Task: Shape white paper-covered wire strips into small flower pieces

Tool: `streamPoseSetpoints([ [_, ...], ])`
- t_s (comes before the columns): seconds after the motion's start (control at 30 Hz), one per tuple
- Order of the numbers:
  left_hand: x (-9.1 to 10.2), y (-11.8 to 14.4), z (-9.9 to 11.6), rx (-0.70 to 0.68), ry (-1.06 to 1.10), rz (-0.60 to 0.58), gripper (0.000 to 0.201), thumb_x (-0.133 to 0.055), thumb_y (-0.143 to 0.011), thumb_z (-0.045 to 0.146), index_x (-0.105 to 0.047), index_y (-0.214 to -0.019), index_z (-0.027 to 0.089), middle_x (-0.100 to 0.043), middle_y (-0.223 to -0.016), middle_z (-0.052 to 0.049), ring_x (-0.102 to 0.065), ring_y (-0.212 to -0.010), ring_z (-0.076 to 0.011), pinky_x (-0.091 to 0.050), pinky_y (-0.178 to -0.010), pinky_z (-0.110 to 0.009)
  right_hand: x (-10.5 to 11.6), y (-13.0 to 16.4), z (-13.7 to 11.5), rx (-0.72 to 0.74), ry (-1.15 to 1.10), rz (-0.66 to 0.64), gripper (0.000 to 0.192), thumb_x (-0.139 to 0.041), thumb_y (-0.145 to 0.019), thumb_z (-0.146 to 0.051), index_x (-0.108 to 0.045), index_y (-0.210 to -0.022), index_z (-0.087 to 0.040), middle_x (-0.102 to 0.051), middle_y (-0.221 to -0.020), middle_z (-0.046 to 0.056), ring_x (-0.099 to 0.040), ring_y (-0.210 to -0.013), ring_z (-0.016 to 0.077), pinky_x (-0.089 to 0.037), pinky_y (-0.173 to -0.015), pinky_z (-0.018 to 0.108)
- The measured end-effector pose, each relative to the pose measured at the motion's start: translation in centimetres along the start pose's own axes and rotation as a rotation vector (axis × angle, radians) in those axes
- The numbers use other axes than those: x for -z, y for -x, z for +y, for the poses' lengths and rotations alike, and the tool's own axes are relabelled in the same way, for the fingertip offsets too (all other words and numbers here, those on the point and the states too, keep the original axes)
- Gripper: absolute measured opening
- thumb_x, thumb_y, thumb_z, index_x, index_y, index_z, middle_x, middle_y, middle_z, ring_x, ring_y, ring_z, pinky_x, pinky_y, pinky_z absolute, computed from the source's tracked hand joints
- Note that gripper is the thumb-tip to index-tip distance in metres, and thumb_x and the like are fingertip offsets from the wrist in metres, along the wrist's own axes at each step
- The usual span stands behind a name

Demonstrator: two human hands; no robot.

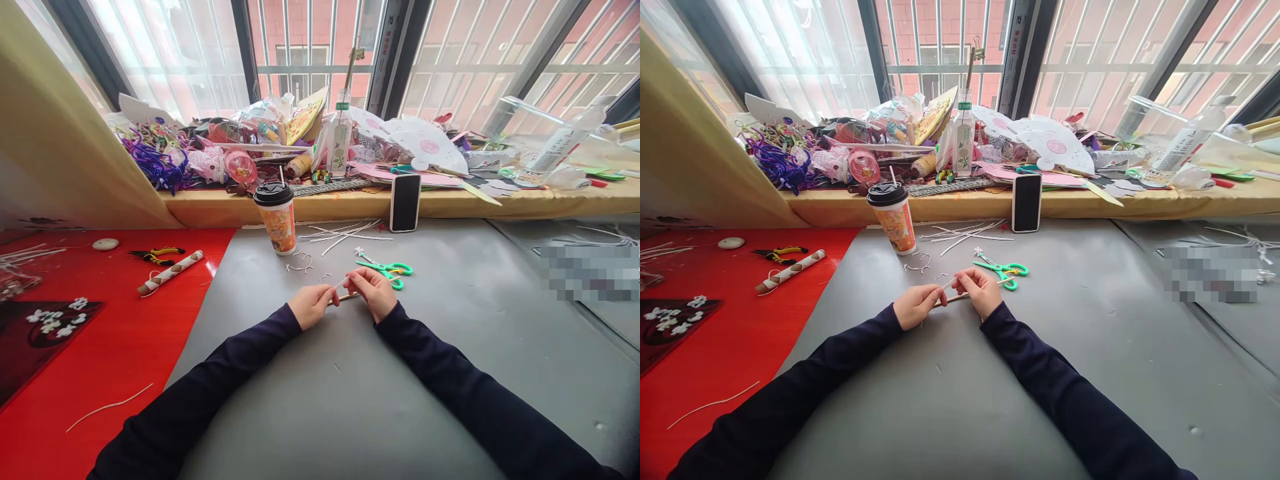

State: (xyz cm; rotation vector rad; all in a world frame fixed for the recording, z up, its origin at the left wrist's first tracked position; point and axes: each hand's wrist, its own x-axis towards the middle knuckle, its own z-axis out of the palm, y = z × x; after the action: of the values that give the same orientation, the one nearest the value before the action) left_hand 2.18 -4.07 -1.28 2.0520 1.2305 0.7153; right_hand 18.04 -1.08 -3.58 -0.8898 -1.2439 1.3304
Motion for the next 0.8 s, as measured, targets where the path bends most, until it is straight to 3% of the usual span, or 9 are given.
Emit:
streamPoseSetpoints([
  [0.13,-0.1,-0.1,-0.2,-0.015,-0.024,0.011,0.038,-0.027,-0.083,0.034,-0.058,-0.071,0.015,-0.035,-0.048,0.004,-0.033,-0.047,-0.0083,-0.028,-0.051,-0.02,-0.2,0.0,-0.2,0.017,0.004,0.037,0.023,-0.058,-0.069,-0.039,-0.055,-0.071,-0.015,-0.057,-0.059,0.0,-0.049,-0.051,0.009,-0.041,-0.052,0.025],
  [0.33,-0.1,-0.3,-1.1,0.005,0.024,0.074,0.038,-0.029,-0.082,0.038,-0.058,-0.072,0.015,-0.036,-0.05,0.004,-0.033,-0.049,-0.0085,-0.029,-0.051,-0.019,-0.3,0.2,-0.4,0.018,0.0,-0.127,0.026,-0.055,-0.071,-0.04,-0.052,-0.08,-0.016,-0.057,-0.063,0.0,-0.051,-0.052,0.0095,-0.043,-0.051,0.025],
  [0.5,-0.1,-0.1,-0.6,-0.076,0.072,-0.031,0.036,-0.028,-0.083,0.034,-0.056,-0.073,0.014,-0.047,-0.059,0.002,-0.037,-0.052,-0.0078,-0.033,-0.056,-0.019,-0.7,0.5,-0.2,-0.007,0.032,-0.24,0.024,-0.057,-0.07,-0.039,-0.051,-0.074,-0.017,-0.054,-0.055,-0.002,-0.049,-0.047,0.0087,-0.039,-0.046,0.024],
  [0.67,-0.1,-0.1,-0.3,-0.049,0.029,-0.028,0.038,-0.025,-0.084,0.036,-0.054,-0.07,0.015,-0.04,-0.053,0.003,-0.035,-0.05,-0.0082,-0.031,-0.051,-0.019,-0.5,0.3,-0.1,-0.039,0.104,-0.234,0.029,-0.057,-0.067,-0.044,-0.051,-0.074,-0.016,-0.052,-0.054,-0.003,-0.044,-0.044,0.0071,-0.037,-0.043,0.022],
  [0.8,-0.3,0.0,-0.1,-0.056,0.079,-0.079,0.042,-0.025,-0.082,0.042,-0.049,-0.062,0.014,-0.036,-0.05,0.003,-0.031,-0.047,-0.0073,-0.028,-0.047,-0.019,-0.3,0.3,-0.1,-0.067,0.171,-0.418,0.032,-0.051,-0.071,-0.048,-0.047,-0.069,-0.017,-0.053,-0.051,-0.004,-0.038,-0.039,0.0055,-0.029,-0.039,0.019],
])
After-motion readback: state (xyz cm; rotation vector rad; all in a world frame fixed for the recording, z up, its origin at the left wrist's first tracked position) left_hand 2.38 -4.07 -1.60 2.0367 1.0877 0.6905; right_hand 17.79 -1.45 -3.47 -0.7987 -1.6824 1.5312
